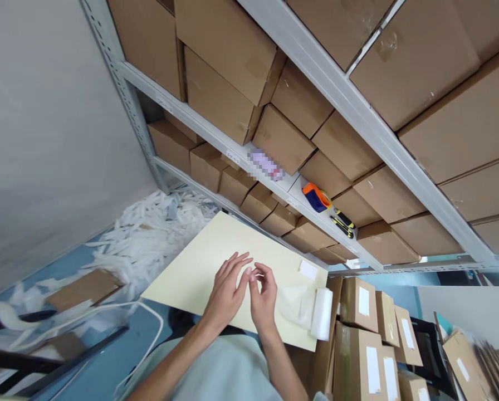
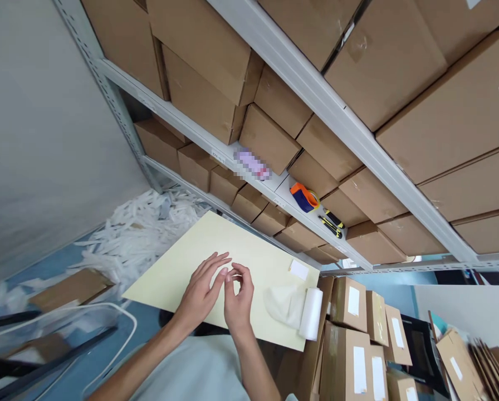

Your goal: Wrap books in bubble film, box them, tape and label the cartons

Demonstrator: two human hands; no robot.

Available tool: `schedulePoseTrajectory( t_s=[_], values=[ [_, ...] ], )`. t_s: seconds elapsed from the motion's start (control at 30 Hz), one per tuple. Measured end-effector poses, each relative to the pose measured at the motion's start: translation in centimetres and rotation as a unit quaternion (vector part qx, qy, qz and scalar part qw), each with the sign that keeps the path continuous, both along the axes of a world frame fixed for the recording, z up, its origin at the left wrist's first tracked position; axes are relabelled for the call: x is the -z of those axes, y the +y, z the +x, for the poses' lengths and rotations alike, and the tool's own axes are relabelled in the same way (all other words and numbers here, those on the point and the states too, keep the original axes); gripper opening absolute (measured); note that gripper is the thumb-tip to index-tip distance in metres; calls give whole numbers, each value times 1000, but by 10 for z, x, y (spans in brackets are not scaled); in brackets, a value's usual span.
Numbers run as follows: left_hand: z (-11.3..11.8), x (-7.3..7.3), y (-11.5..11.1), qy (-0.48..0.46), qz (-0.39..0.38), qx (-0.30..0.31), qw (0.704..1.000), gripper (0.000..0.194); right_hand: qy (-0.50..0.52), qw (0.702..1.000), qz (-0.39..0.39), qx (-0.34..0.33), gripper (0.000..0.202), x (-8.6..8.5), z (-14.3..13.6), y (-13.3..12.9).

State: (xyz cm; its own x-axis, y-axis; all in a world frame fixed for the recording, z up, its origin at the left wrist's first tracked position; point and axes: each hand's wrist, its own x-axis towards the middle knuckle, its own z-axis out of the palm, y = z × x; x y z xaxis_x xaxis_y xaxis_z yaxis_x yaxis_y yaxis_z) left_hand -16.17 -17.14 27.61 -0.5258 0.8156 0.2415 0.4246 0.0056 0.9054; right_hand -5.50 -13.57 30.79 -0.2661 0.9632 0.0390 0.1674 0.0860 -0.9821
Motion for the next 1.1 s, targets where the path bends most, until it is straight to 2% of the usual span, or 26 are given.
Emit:
schedulePoseTrajectory(
  t_s=[0.1,0.2,0.3,0.37,0.5,0.63,0.77,0.9,1.0,1.1],
  values=[
    [-1,3,-17,16,-14,-20,1000,43,1,1000,-2,-8,38,-1,11,-3],
    [-9,15,-41,29,-20,-72,997,43,-1,999,-7,-36,38,2,25,-3],
    [-16,32,-73,35,-28,-156,987,43,-4,993,-12,-114,38,10,37,-4],
    [-12,37,-100,30,-37,-218,975,42,2,984,-12,-177,39,16,42,-7],
    [16,27,-158,-6,-58,-327,943,39,-3,963,-35,-269,38,28,48,-16],
    [32,10,-211,-37,-67,-441,894,38,-30,934,-48,-353,42,34,34,-35],
    [35,2,-266,-49,-29,-534,843,36,-36,900,-33,-433,44,22,12,-69],
    [44,4,-315,-67,15,-579,812,35,-31,864,-19,-503,43,11,-7,-113],
    [50,11,-362,-89,27,-602,793,36,-41,836,-7,-547,44,10,-21,-161],
    [55,17,-429,-107,41,-639,760,36,-49,799,4,-600,42,13,-34,-230]
  ],
)
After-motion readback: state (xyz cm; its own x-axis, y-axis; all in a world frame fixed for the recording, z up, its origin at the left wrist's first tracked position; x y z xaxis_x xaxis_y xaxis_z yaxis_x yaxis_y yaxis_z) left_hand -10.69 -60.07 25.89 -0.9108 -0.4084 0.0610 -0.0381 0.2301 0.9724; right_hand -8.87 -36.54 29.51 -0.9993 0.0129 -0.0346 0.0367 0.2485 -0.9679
